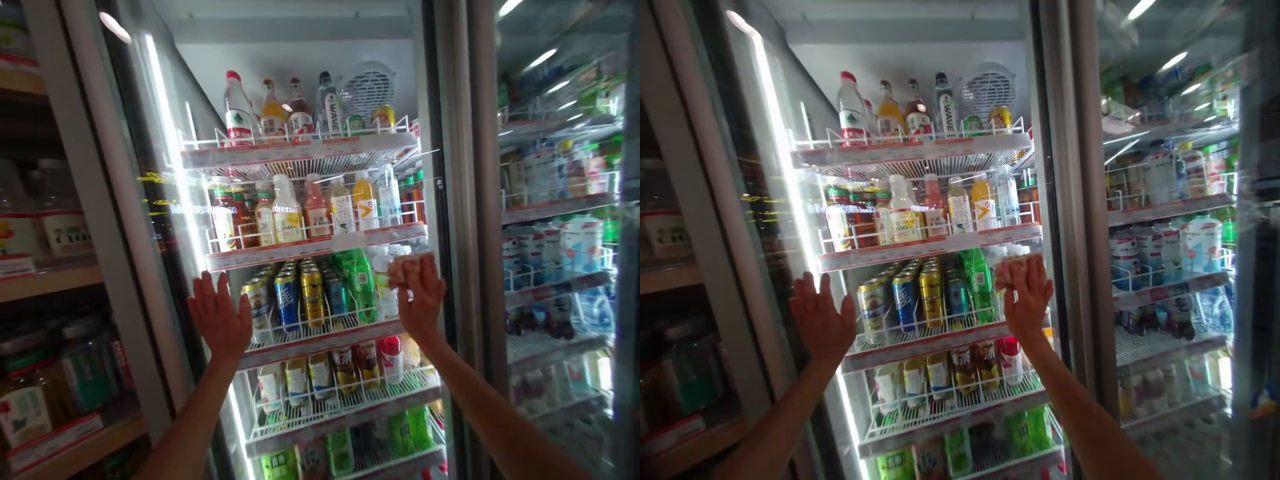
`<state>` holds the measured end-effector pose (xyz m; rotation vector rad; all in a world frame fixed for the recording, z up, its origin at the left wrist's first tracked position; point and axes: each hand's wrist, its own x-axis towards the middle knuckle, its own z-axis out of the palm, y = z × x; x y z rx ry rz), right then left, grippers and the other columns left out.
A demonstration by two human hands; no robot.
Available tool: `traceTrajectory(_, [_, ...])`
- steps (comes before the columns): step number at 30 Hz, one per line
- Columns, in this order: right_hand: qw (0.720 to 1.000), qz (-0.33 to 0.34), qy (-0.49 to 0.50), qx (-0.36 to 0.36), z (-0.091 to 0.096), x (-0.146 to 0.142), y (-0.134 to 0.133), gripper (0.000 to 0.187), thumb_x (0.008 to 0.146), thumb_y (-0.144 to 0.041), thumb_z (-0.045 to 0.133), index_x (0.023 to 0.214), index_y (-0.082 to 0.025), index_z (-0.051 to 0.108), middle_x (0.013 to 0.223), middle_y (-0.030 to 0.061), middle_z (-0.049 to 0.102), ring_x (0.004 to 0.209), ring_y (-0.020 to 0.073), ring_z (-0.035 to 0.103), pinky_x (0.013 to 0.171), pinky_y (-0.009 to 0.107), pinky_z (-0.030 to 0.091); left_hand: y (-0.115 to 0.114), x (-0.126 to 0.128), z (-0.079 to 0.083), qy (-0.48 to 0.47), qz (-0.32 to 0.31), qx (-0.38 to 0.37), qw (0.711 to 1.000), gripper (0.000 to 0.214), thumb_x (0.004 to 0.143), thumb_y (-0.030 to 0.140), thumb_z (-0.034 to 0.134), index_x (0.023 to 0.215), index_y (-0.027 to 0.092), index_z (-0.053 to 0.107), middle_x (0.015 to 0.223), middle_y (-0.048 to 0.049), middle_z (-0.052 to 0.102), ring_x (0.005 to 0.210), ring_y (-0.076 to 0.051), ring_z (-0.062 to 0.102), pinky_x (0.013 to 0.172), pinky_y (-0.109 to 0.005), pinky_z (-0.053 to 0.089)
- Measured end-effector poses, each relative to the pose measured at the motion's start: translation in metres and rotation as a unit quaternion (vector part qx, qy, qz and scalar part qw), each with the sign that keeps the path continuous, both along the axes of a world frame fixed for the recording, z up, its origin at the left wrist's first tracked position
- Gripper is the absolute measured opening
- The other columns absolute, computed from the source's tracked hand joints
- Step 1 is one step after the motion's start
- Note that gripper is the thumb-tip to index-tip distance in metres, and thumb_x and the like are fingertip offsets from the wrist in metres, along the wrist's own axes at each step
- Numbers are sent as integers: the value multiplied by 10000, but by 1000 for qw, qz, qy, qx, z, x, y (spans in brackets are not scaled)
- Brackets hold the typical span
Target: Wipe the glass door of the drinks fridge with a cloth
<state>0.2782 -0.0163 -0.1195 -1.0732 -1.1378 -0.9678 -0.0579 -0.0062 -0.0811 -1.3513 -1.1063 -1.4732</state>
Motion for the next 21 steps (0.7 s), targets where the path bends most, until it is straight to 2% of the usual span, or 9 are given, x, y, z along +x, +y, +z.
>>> traceTrajectory(2, [999, -15, 41, 8, -5, 0, -1, 523, 859, -221, 441, 1378, -238, 376, 1502, 147, 245, 1365, 341, 255, 998, 587, 292, 0, 0, -1, -3, -3, 4, 1000, 582, 905, 390, 379, 1410, 113, 299, 1494, -184, 230, 1402, -289, 142, 1122, -522, 136])
traceTrajectory(4, [999, 11, -34, -18, -18, -17, -6, 511, 852, -196, 447, 1358, -250, 406, 1511, 131, 229, 1381, 327, 224, 1012, 562, 296, 0, 0, -1, -3, -10, 10, 1000, 583, 898, 392, 389, 1405, 113, 314, 1490, -183, 243, 1398, -299, 155, 1118, -530, 140])
traceTrajectory(6, [987, 45, -142, -61, -31, -34, -12, 463, 849, -189, 454, 1302, -282, 471, 1488, 93, 301, 1386, 292, 226, 1053, 537, 262, 1, -1, -1, -5, -18, 16, 1000, 590, 884, 395, 418, 1402, 125, 327, 1488, -172, 255, 1394, -301, 173, 1114, -533, 153])
traceTrajectory(8, [981, 48, -168, -80, -37, -35, -13, 455, 852, -192, 455, 1295, -297, 476, 1457, 81, 358, 1385, 272, 237, 1075, 528, 235, 2, -1, -1, -2, -22, 23, 999, 592, 878, 390, 433, 1406, 147, 323, 1491, -152, 258, 1394, -290, 180, 1114, -528, 161])
traceTrajectory(13, [1000, -11, 15, -26, -23, -12, -7, 568, 863, -174, 411, 1413, -277, 313, 1495, 132, 267, 1391, 313, 206, 1031, 583, 265, 3, -2, -2, 6, -18, 28, 999, 583, 879, 378, 424, 1401, 135, 330, 1483, -167, 270, 1395, -285, 176, 1116, -520, 160])
traceTrajectory(15, [999, 8, -16, -31, -20, -22, -8, 579, 854, -162, 417, 1414, -273, 318, 1514, 122, 225, 1398, 316, 181, 1036, 578, 262, 2, -2, -2, -1, -24, 22, 999, 581, 875, 381, 428, 1390, 125, 349, 1477, -178, 279, 1394, -293, 179, 1115, -525, 161])
traceTrajectory(18, [985, 49, -149, -73, -21, -37, -12, 552, 836, -162, 454, 1368, -295, 397, 1510, 73, 256, 1395, 281, 205, 1076, 534, 235, 1, -2, -1, 3, -25, 23, 999, 581, 875, 384, 427, 1376, 97, 368, 1462, -207, 293, 1387, -313, 193, 1107, -542, 168])
traceTrajectory(19, [982, 50, -166, -78, -19, -36, -12, 540, 836, -167, 459, 1357, -301, 412, 1505, 64, 273, 1392, 273, 216, 1084, 529, 221, 1, -3, -1, 7, -24, 25, 999, 582, 875, 385, 429, 1375, 94, 369, 1460, -213, 293, 1385, -319, 195, 1104, -549, 168])
traceTrajectory(21, [989, 30, -128, -67, -11, -22, -10, 530, 850, -179, 445, 1364, -299, 401, 1503, 72, 275, 1390, 275, 221, 1079, 544, 215, 3, -3, -1, 12, -29, 27, 999, 583, 874, 387, 434, 1376, 99, 366, 1462, -212, 289, 1384, -325, 194, 1104, -552, 164])
